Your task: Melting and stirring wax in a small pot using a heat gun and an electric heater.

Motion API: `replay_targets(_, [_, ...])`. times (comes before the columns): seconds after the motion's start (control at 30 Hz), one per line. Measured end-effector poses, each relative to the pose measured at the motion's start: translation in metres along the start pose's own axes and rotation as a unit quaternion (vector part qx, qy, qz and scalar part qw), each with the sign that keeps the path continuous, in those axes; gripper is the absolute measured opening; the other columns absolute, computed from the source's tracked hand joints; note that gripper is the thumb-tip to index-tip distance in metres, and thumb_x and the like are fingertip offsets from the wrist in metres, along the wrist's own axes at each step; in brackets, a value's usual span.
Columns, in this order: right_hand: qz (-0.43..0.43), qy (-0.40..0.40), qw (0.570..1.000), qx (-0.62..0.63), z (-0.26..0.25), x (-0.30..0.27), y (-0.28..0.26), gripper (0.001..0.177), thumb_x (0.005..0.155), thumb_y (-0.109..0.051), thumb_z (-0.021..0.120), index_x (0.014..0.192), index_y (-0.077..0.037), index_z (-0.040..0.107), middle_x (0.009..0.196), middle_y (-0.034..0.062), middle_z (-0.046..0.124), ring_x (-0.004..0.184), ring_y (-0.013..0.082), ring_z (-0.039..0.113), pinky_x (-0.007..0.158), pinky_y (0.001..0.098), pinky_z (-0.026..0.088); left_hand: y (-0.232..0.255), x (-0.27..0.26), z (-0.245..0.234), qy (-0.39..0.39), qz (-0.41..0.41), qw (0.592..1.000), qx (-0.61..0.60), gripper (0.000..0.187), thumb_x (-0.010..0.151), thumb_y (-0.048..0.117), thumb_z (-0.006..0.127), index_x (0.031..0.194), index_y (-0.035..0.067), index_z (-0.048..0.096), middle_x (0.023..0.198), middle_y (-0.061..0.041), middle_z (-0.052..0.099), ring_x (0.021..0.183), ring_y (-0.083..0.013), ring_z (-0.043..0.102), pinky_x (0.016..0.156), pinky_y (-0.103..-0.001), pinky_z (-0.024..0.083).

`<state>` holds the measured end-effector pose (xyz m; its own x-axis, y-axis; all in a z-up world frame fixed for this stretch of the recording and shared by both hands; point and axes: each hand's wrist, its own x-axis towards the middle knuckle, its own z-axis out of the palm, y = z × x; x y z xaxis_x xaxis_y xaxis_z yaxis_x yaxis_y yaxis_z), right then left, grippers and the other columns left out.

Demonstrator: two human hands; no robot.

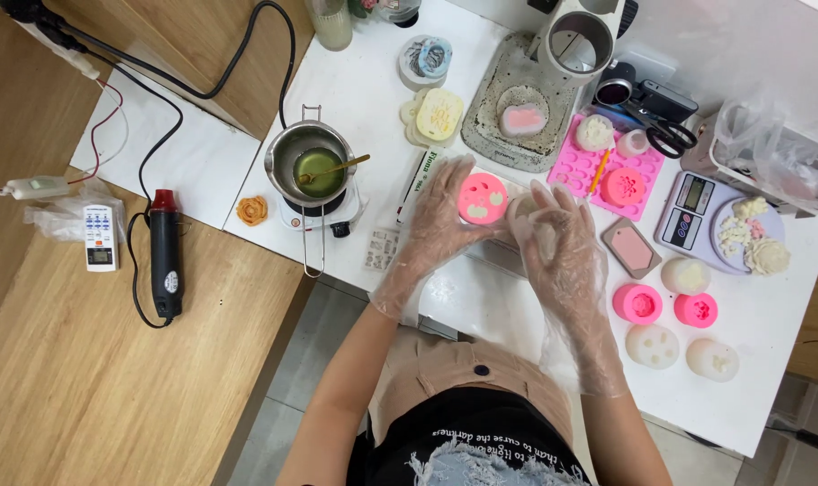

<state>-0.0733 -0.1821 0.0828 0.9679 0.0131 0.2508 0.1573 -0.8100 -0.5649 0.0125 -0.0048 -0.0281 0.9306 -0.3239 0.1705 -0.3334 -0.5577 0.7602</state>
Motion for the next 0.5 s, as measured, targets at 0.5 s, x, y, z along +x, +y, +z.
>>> replay_targets(0.5, [-0.044, -0.084, 0.975, 0.202, 0.056, 0.022, -0.066, 0.043, 0.089, -0.002, 0.064, 0.128, -0.006, 0.047, 0.154, 0.0129, 0.055, 0.11, 0.0207, 0.069, 0.101, 0.0367, 0.056, 0.009, -0.027, -0.119, 0.15, -0.058, 0.987, -0.004, 0.09, 0.085, 0.031, 0.082, 0.153, 0.0, 0.033, 0.112, -0.022, 0.071, 0.097, -0.0405, 0.072, 0.083, -0.048, 0.058])
